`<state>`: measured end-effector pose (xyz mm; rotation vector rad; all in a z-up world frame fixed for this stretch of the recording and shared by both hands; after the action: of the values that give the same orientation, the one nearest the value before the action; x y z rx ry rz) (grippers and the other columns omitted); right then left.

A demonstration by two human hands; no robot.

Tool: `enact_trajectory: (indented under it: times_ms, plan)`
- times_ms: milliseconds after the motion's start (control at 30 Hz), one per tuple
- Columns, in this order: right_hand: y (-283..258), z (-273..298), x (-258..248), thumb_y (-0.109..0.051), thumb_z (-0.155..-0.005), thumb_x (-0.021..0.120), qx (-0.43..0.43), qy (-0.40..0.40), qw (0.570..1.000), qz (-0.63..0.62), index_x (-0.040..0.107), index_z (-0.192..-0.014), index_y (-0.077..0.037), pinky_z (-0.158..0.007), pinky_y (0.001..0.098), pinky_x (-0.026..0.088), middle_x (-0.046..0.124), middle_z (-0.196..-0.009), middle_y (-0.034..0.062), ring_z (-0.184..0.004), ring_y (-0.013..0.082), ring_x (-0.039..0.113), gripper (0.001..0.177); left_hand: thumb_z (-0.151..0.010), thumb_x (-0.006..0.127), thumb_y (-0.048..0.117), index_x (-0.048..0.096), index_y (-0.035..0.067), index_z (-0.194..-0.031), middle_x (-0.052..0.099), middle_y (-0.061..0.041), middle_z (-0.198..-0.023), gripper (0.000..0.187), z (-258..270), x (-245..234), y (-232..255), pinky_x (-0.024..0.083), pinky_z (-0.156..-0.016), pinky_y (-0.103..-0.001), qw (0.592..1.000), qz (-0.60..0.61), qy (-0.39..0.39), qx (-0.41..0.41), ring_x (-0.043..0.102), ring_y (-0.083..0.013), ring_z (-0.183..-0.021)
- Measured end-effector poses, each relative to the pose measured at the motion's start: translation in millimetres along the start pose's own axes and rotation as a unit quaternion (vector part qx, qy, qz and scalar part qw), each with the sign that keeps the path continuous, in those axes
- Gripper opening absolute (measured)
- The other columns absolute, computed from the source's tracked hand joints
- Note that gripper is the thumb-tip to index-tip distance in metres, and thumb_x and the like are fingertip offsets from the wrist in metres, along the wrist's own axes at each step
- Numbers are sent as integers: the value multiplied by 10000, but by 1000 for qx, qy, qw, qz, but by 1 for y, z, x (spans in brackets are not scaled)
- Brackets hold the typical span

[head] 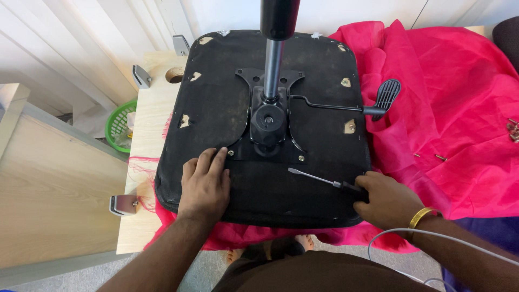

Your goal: The person uses a screwdriver to remove screws from the underside of an office chair seat. They unscrew multiple fasteners from the central mounting plate and the seat corners, placing the screws on a nearby pink cloth.

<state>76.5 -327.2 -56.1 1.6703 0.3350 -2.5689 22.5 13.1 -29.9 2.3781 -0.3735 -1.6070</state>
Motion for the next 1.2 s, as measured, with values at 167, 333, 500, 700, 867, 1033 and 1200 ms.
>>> enact_trajectory:
  times_ms: [167, 333, 500, 700, 867, 1033, 1200]
  plan:
    - [10, -3, 7, -278, -755, 692, 0, 10, 1000, -12, 672, -1110, -114, -913, 437, 539, 638, -1083, 73, -1071, 284, 645, 392, -905, 635, 192, 650, 177, -1350, 567, -108, -1368, 446, -3, -4, 4, 452, -1009, -466, 1000, -21, -4, 3, 528, -359, -1156]
    - [47, -16, 27, -217, -779, 794, -11, 36, 987, -158, 683, -941, -46, -694, 409, 535, 631, -839, 93, -782, 260, 650, 260, -902, 639, 199, 660, 162, -1339, 568, -121, -1360, 439, -4, -5, 5, 449, -1004, -475, 999, -31, -13, -3, 530, -366, -1151]
    - [137, -5, 53, -139, -866, 846, 121, 127, 861, -477, 635, -816, 33, -541, 332, 411, 544, -675, 17, -590, 127, 486, 277, -910, 630, 204, 661, 168, -1335, 578, -113, -1361, 427, -4, -8, 6, 452, -1026, -462, 1000, -18, -6, -5, 534, -357, -1167]
    - [240, 27, 57, -244, -1003, 767, 249, 304, 694, -604, 608, -912, -65, -567, 314, 508, 596, -747, 30, -626, 143, 582, 256, -903, 643, 212, 666, 153, -1308, 579, -107, -1362, 409, -5, -5, 4, 437, -1027, -462, 999, -22, -9, -25, 529, -368, -1178]
    - [315, 12, 47, -301, -1064, 727, 323, 341, 703, -534, 653, -1060, -22, -609, 322, 543, 643, -816, 65, -679, 198, 626, 289, -906, 653, 203, 664, 150, -1307, 580, -104, -1359, 405, -4, -4, 6, 443, -1020, -456, 999, -33, -7, -17, 533, -365, -1173]
    - [350, -36, 44, -156, -982, 709, 245, 274, 779, -508, 706, -1203, -101, -592, 293, 493, 684, -873, 57, -703, 168, 633, 228, -895, 659, 198, 666, 149, -1307, 587, -101, -1351, 415, -4, -4, 8, 452, -1015, -450, 999, -38, 3, -10, 542, -359, -1163]
    - [354, -70, 42, -140, -956, 774, 215, 203, 869, -397, 767, -1278, -108, -619, 356, 447, 711, -951, 125, -735, 197, 575, 323, -899, 654, 186, 667, 148, -1307, 612, -96, -1332, 410, -2, -4, 11, 455, -1017, -440, 999, -38, 26, -2, 550, -354, -1165]
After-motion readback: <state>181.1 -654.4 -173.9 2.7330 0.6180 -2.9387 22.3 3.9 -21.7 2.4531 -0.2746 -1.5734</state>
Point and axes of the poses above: each hand's wrist, its own z-axis away from the middle knuckle, its own x-axis out of the palm, y = z × x, the point moved 9 cm from there along -z, towards the middle knuckle
